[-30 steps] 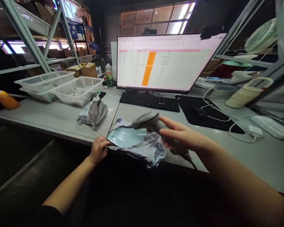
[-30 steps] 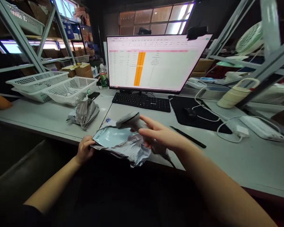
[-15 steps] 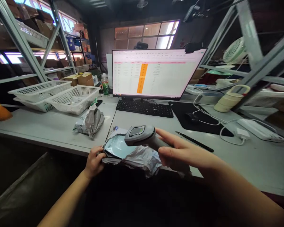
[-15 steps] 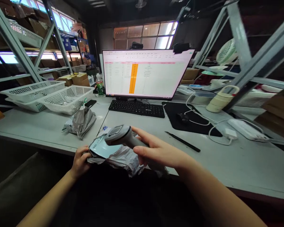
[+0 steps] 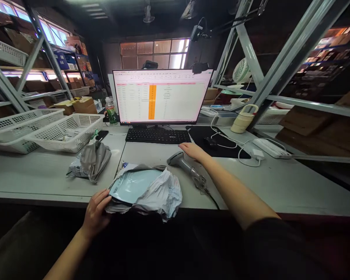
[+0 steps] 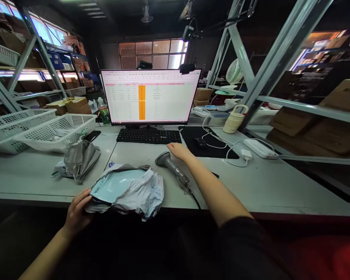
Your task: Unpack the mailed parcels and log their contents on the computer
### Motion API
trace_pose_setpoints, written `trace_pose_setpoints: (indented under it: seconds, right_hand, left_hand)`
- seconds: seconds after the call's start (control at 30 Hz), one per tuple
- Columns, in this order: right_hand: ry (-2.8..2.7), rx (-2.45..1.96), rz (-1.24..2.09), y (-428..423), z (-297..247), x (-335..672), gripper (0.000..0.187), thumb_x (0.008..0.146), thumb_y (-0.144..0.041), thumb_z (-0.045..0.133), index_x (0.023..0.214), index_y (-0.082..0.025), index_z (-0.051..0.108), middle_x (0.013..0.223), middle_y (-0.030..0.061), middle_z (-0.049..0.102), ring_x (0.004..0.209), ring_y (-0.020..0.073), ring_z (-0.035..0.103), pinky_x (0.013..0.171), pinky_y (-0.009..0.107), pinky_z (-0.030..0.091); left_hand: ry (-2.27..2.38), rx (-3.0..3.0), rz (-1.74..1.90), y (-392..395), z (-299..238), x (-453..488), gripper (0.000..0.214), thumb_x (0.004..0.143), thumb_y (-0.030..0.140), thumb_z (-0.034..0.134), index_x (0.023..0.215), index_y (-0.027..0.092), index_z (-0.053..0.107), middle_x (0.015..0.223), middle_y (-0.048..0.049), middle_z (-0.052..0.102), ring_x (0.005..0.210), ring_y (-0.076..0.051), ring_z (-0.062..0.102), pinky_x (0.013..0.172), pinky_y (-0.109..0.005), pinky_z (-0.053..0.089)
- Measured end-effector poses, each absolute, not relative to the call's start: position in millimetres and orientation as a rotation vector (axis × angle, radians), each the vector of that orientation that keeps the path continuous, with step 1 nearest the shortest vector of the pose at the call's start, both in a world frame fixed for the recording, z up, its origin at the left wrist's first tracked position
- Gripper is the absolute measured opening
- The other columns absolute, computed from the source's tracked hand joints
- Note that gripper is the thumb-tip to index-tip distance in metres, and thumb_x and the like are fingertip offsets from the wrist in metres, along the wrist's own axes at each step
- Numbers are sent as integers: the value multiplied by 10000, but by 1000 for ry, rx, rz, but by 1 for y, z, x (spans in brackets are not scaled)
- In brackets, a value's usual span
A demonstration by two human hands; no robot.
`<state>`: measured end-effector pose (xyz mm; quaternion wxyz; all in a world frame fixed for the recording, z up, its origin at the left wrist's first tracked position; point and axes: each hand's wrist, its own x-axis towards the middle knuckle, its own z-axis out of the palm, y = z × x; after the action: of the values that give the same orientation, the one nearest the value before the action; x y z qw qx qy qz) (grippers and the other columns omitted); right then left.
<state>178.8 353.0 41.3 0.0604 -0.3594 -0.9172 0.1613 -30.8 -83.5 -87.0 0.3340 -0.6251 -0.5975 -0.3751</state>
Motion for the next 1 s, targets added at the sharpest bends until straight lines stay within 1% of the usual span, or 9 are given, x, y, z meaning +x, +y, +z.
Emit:
trace_pose_setpoints:
  seconds: [0.07, 0.13, 0.23, 0.33, 0.53, 0.67, 0.77, 0.9, 1.0]
  right_hand:
    - [-2777, -1069, 317, 371, 43, 154, 485, 981, -275, 403, 1410, -209, 619, 1537, 136, 486, 1362, 303, 466, 1130, 442, 381]
    - [-2794, -1062, 191, 384, 42, 133, 541, 921, -207, 465, 1443, -262, 594, 1614, 113, 381, 1442, 341, 349, 1168, 516, 307]
    - [-2821, -1084, 81, 395, 37, 115, 584, 876, -168, 493, 1439, -286, 600, 1625, 104, 361, 1465, 363, 299, 1167, 557, 285]
    - [-2848, -1105, 40, 400, 30, 112, 563, 872, -158, 483, 1406, -254, 635, 1607, 131, 385, 1448, 377, 328, 1151, 570, 309]
    - [-2843, -1049, 72, 393, 40, 118, 547, 863, -124, 480, 1368, -220, 664, 1566, 157, 442, 1408, 368, 404, 1116, 564, 380]
    - [-2746, -858, 107, 359, 73, 116, 547, 950, -145, 403, 1480, -144, 538, 1554, 165, 457, 1432, 276, 403, 1176, 445, 343]
    - [-2778, -485, 265, 305, 94, 125, 462, 998, -278, 472, 1445, -219, 574, 1448, 93, 588, 1342, 200, 511, 1148, 361, 386]
    - [-2961, 408, 673, 219, 91, 158, 502, 896, -466, 689, 1339, -234, 662, 1406, 103, 618, 1319, 251, 535, 1127, 414, 403]
    - [-2993, 523, 673, 176, 76, 186, 429, 828, -484, 772, 1166, -222, 734, 1362, 101, 636, 1297, 268, 535, 1100, 403, 409]
  left_hand:
    - [-1577, -1632, -955, -87, -85, -32, 570, 868, 124, 683, 1384, 267, 487, 1229, -122, 662, 1199, -306, 644, 961, -487, 588]
    - [-1612, -1630, -906, -93, -84, -34, 534, 880, 132, 662, 1375, 267, 513, 1219, -122, 678, 1197, -314, 648, 957, -490, 588]
    - [-1669, -1605, -860, -102, -86, -36, 508, 888, 107, 631, 1362, 265, 540, 1200, -110, 702, 1185, -313, 656, 963, -496, 580]
    - [-1704, -1601, -892, -105, -87, -38, 521, 885, 83, 611, 1364, 274, 538, 1184, -89, 714, 1180, -305, 657, 962, -500, 578]
    - [-1783, -1553, -1154, -87, -76, -27, 474, 952, 216, 508, 1425, 238, 470, 1242, -128, 642, 1146, -288, 653, 895, -456, 608]
    - [-1747, -1494, -1110, -75, -71, -16, 515, 916, 213, 628, 1406, 227, 470, 1333, -158, 552, 1258, -328, 575, 992, -510, 557]
    - [-1645, -1534, -1027, -73, -72, -11, 410, 891, 126, 652, 1274, 240, 560, 1213, -115, 581, 1213, -303, 591, 989, -474, 552]
    - [-1590, -1450, -961, -74, -70, -6, 273, 873, 82, 684, 1101, 228, 651, 1091, -82, 594, 1124, -276, 610, 965, -440, 541]
    - [-1574, -1496, -1043, -73, -63, -4, 244, 880, 80, 683, 1072, 229, 660, 1080, -70, 615, 1086, -250, 625, 944, -416, 552]
